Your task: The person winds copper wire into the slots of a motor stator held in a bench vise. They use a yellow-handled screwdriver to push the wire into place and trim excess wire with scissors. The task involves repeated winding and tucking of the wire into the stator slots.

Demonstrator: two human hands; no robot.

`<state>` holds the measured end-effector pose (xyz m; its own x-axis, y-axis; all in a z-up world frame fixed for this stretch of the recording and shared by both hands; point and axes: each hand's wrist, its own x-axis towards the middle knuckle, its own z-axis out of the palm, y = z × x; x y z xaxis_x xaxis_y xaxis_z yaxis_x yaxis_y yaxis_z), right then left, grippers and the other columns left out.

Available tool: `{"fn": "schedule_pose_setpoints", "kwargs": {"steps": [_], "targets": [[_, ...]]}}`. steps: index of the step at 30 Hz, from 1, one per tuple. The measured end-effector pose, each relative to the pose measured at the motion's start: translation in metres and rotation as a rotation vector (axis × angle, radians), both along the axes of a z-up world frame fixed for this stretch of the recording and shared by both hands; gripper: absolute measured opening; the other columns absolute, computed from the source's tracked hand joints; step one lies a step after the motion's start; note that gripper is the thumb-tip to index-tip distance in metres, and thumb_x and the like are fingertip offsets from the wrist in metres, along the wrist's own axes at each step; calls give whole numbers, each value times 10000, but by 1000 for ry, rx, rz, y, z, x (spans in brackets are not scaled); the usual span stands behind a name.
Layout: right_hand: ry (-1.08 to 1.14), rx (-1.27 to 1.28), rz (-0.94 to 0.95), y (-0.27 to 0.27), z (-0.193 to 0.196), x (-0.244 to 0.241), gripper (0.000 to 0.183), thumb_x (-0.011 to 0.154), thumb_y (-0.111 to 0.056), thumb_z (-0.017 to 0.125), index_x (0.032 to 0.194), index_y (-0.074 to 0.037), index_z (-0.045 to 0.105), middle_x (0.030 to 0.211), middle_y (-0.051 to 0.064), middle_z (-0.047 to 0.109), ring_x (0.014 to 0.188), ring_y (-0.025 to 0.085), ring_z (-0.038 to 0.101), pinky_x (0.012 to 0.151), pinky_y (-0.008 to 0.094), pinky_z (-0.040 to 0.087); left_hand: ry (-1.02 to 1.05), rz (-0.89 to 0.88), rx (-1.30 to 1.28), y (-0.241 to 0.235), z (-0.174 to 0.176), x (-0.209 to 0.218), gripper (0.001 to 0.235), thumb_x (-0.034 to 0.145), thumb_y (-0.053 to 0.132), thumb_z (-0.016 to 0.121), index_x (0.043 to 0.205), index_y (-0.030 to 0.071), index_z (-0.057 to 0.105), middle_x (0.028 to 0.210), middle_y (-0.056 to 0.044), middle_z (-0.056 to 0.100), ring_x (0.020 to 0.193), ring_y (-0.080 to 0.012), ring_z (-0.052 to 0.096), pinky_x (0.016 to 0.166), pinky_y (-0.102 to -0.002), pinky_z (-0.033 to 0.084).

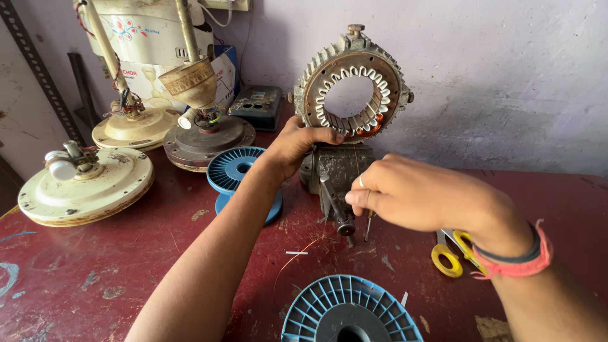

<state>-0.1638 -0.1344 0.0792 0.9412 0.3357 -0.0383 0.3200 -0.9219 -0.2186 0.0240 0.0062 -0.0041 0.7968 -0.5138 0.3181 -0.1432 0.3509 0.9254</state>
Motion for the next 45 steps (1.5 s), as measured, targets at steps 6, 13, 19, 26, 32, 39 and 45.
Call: {"fn": "schedule_pose_setpoints", "kwargs": {"steps": [6,13,19,26,32,39,45], "targets": [[-16,-72,23,16,-5,-9,326,953,-272,558,817,6,661,635,249,637,667,408,667,659,502,498,6,-43,-42,-1,-4,2,429,678,42,806,1075,-79,699,958,-171,758,875,-253,744,846,-402,630],[-147,-135,61,28,-15,-11,391,947,-247,559,709,55,628,673,299,604,707,445,662,655,545,498,-41,0,-25,-1,-2,0,487,656,49,825,1116,-52,699,1004,-144,765,921,-236,745,880,-373,612],[-96,-137,-10,39,-14,-20,396,964,-271,528,722,18,650,655,262,638,673,410,685,625,513,537,-30,-9,-19,0,-2,-3,456,664,46,810,1091,-74,703,966,-154,765,892,-248,747,867,-397,623],[-47,30,-174,-19,24,-27,299,1003,-381,605,1123,-188,800,745,133,760,678,208,706,620,329,571,-12,-3,14,-1,-4,4,492,672,94,796,1112,-73,652,923,-150,777,893,-244,755,898,-393,617],[-716,427,20,-85,23,1,176,996,-180,693,1105,-67,772,953,62,790,749,115,705,618,294,565,25,85,46,-3,-6,5,725,626,147,823,1240,-47,491,981,-142,738,940,-235,732,905,-383,598],[-761,276,350,-37,-47,52,310,813,-121,819,1111,-48,775,1032,118,769,798,188,729,715,323,599,61,103,28,-3,-7,5,639,630,116,812,1161,-62,505,939,-156,750,887,-242,735,862,-364,614],[-853,351,399,-30,-59,54,113,945,-66,720,1027,-1,761,972,145,778,856,247,766,742,348,610,-13,68,42,-1,-4,0,319,669,105,793,960,-2,718,888,-106,770,836,-198,730,805,-332,599]]}}
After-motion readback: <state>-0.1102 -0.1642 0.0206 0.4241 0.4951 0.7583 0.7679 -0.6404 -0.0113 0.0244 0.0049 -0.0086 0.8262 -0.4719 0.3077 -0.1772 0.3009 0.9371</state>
